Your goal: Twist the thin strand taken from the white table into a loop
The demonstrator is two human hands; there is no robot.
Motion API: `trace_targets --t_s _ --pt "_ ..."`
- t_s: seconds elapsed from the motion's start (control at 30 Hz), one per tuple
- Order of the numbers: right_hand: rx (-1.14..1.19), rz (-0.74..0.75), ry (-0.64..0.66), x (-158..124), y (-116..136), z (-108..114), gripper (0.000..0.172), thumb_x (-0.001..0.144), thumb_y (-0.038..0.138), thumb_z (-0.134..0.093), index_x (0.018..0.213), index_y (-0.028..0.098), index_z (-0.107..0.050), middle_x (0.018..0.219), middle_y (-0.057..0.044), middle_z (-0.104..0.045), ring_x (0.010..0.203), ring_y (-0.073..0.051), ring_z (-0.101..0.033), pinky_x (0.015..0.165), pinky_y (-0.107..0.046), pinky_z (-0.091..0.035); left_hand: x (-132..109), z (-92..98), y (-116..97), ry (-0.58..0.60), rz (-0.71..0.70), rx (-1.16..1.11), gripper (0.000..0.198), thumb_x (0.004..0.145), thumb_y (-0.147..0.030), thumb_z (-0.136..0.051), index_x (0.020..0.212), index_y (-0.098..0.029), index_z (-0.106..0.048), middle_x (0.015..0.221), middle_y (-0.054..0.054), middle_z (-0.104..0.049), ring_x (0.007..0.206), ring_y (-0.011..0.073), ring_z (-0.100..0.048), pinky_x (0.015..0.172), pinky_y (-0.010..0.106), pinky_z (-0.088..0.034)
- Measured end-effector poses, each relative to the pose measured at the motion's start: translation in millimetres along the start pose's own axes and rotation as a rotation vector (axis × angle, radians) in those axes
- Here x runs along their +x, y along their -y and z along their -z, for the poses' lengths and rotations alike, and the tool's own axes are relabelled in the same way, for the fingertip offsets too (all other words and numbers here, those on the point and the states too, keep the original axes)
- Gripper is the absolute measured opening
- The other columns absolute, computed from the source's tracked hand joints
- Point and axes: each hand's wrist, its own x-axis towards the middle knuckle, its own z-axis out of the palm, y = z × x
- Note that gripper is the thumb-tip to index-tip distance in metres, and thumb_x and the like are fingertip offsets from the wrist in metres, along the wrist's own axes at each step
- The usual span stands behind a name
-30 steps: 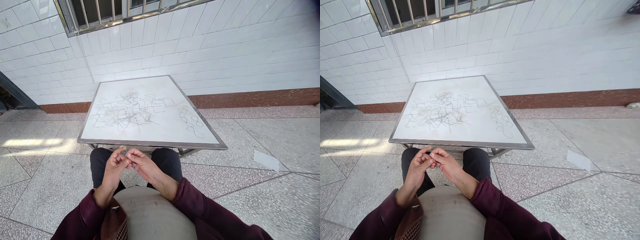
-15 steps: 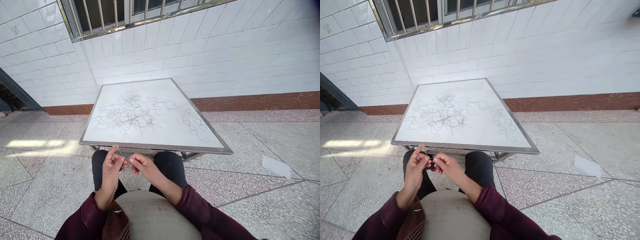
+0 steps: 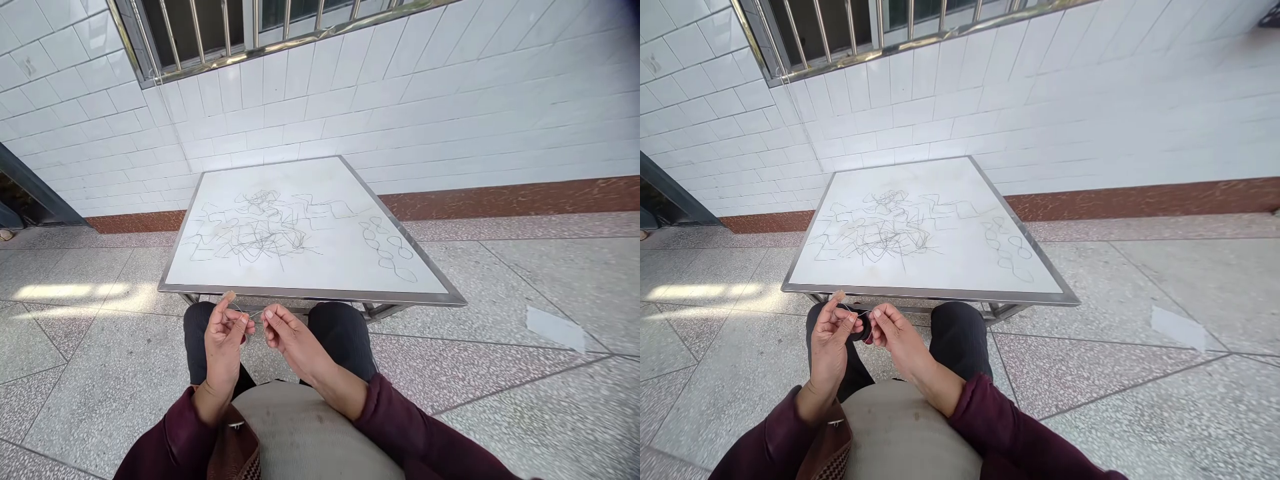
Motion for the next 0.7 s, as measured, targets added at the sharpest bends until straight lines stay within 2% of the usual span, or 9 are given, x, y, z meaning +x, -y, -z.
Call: trace_targets --t_s 0.1,0.3,0.43,0.6,0.7 --pt "0.174 -0.054 -0.026 -1.5 0.9 -2.4 0.033 0.076 0.049 -0.078 0.078 0.022 -0.060 0.075 0.002 -0.053 0.058 -0.009 -0.044 0.055 -0.023 -0.044 0.0 -1.3 0.2 -0.010 0.003 -0.020 0.051 0.079 -0.031 -0.077 0.127 -0.024 -0.060 0.080 -0.003 -0.065 0.070 0.0127 -0.069 0.068 0.025 -0.054" --pt "0.347 -0.106 -0.002 -0.6 -0.7 -2.1 0.026 0.072 0.033 -0.085 0.082 0.024 -0.063 0.075 0.003 -0.054 0.060 -0.008 -0.048 0.054 -0.021 -0.047 0.8 -4.5 -1.1 -0.023 -0.007 -0.046 0.050 0.079 -0.030 -0.078 0.125 -0.023 -0.060 0.078 -0.004 -0.064 0.069 0.0110 -0.067 0.069 0.024 -0.053" --pt "0.458 -0.124 -0.019 -1.4 1.8 -5.9 0.027 0.070 0.028 -0.086 0.084 0.024 -0.063 0.081 0.003 -0.057 0.064 -0.007 -0.052 0.063 -0.020 -0.053 -0.1 -8.6 -2.6 -0.037 -0.004 -0.047 0.048 0.078 -0.030 -0.078 0.123 -0.024 -0.061 0.079 -0.003 -0.063 0.069 0.0111 -0.066 0.063 0.023 -0.053" --pt "0.339 -0.012 0.022 -2.8 1.3 -6.7 0.030 0.077 0.035 -0.081 0.096 0.028 -0.059 0.079 0.005 -0.054 0.066 -0.008 -0.054 0.072 -0.024 -0.055 0.7 -14.2 -8.5 -0.055 0.016 -0.101 0.050 0.078 -0.030 -0.078 0.124 -0.023 -0.060 0.080 -0.003 -0.061 0.067 0.0109 -0.066 0.060 0.022 -0.052" --pt "0.059 0.171 0.089 -2.1 -3.9 2.3 0.020 0.088 0.039 -0.069 0.102 0.030 -0.056 0.085 0.002 -0.056 0.072 -0.012 -0.060 0.069 -0.028 -0.056 2.9 -14.6 -12.8 -0.054 0.019 -0.152 0.050 0.077 -0.028 -0.078 0.124 -0.023 -0.059 0.080 -0.004 -0.061 0.062 0.0091 -0.065 0.061 0.023 -0.053"
